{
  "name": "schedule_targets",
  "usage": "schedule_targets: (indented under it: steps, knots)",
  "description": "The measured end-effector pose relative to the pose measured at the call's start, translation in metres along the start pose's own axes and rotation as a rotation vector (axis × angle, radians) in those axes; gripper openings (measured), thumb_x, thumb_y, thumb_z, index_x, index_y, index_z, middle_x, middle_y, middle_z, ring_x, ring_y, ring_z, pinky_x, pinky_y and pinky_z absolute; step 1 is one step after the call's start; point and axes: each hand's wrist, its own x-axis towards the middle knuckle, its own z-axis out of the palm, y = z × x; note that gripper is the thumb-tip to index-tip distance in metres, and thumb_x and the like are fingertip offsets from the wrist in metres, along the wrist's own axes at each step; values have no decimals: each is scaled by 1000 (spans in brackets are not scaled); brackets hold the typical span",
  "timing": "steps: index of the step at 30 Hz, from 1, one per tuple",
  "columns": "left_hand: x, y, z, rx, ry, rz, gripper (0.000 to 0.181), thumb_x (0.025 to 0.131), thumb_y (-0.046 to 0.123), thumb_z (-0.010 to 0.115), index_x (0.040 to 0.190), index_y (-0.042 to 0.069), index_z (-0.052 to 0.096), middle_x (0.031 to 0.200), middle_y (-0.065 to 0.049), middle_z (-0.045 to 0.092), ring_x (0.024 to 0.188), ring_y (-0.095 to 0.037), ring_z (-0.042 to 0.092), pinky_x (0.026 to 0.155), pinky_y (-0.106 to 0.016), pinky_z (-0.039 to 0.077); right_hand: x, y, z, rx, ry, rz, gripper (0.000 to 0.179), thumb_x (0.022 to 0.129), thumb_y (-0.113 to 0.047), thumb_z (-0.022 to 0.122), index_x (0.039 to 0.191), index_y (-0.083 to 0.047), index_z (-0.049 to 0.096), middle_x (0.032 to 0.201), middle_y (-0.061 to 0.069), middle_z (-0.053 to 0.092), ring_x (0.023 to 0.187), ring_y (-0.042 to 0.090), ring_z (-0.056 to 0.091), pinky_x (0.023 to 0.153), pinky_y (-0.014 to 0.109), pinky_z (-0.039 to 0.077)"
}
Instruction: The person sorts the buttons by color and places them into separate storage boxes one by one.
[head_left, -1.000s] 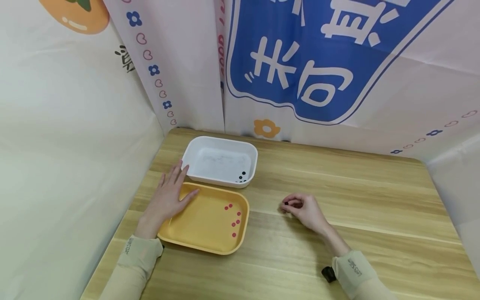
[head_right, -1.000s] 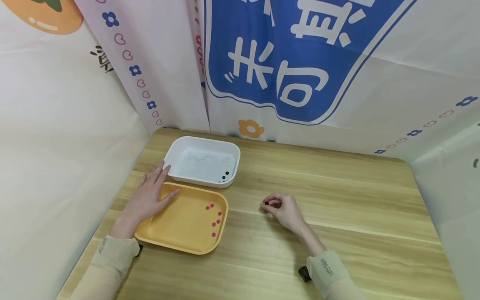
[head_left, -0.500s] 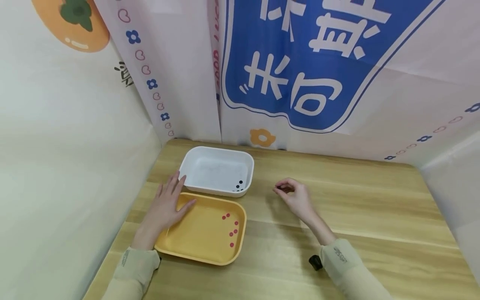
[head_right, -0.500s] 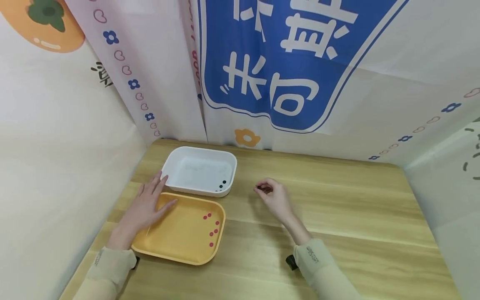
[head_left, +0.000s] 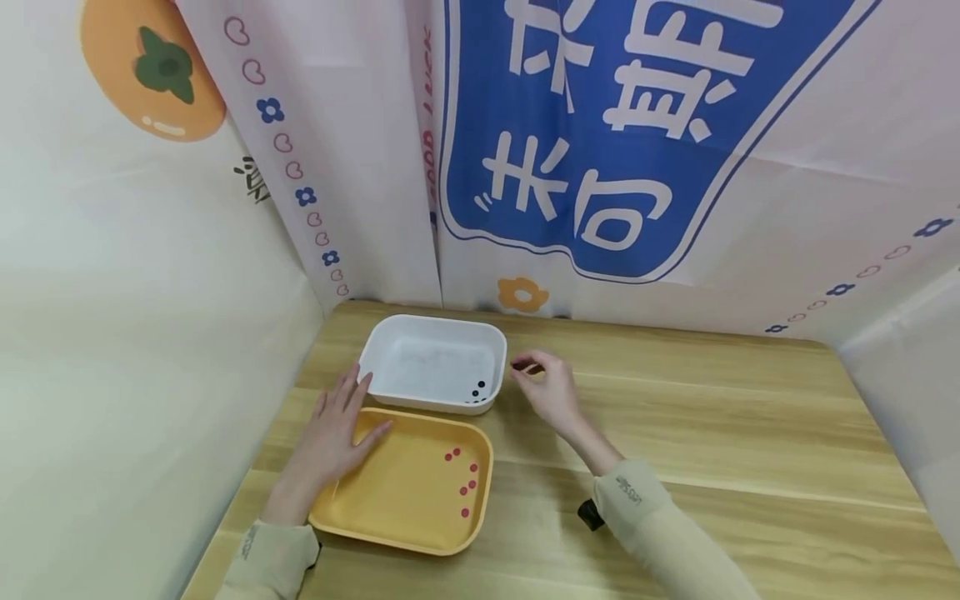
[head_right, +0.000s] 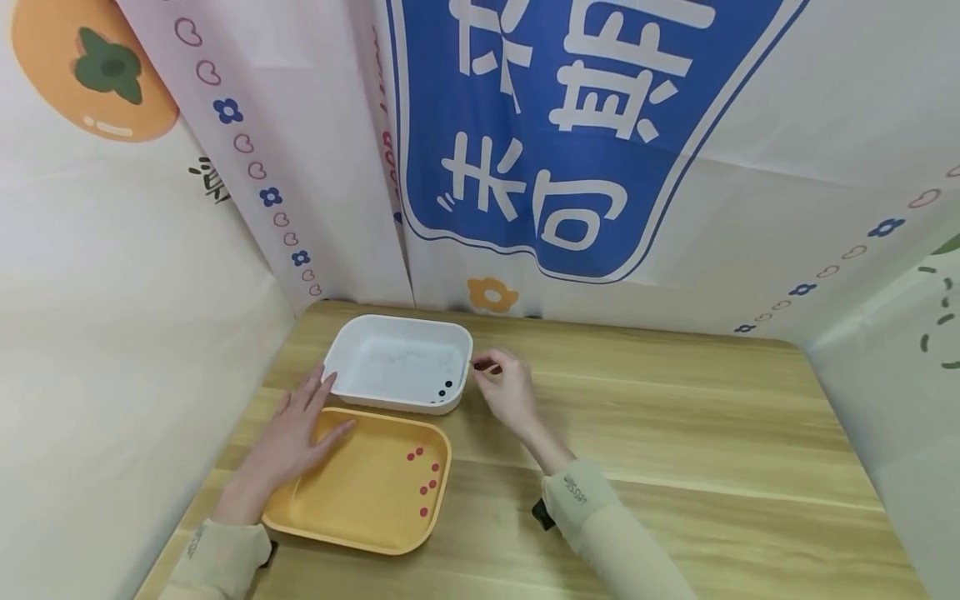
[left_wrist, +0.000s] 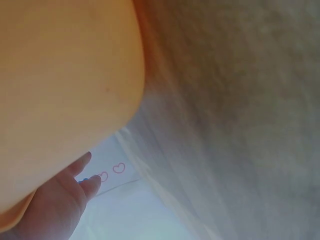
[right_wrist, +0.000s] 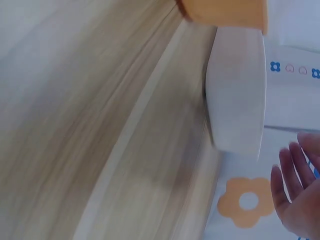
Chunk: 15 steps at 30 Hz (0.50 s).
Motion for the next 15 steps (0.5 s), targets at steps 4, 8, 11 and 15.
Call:
schedule_targets:
  steps: [4, 8, 11, 15]
  knots:
    - [-1, 2, 0, -15, 6, 1, 92, 107, 56, 63, 174, 3, 26, 183, -28, 15, 168, -52, 21, 135, -76, 19, 6, -5, 14, -5, -6, -19, 14, 94, 5, 79, 108, 3, 80, 109, 19, 81, 106, 37, 75, 96, 54, 63]
    - [-1, 3, -1, -21, 7, 1, 93, 107, 56, 63, 174, 4, 26, 183, -28, 15, 169, -51, 19, 134, -76, 19, 13, -11, 27, -7, -20, -30, 14, 94, 4, 80, 108, 2, 79, 114, 19, 79, 116, 38, 71, 107, 57, 59]
    - [-1, 2, -1, -21, 8, -2, 93, 107, 56, 64, 174, 4, 26, 183, -27, 15, 170, -50, 19, 135, -76, 19, 17, -12, 36, -30, -23, -55, 13, 94, 4, 80, 107, 2, 79, 115, 20, 78, 120, 39, 69, 114, 59, 55]
    - [-2, 3, -2, -21, 19, 4, 93, 107, 57, 64, 174, 4, 27, 182, -28, 17, 168, -51, 21, 134, -76, 21, 19, -12, 45, -70, -19, -80, 11, 94, 3, 80, 105, 2, 79, 113, 19, 78, 120, 40, 67, 115, 59, 52]
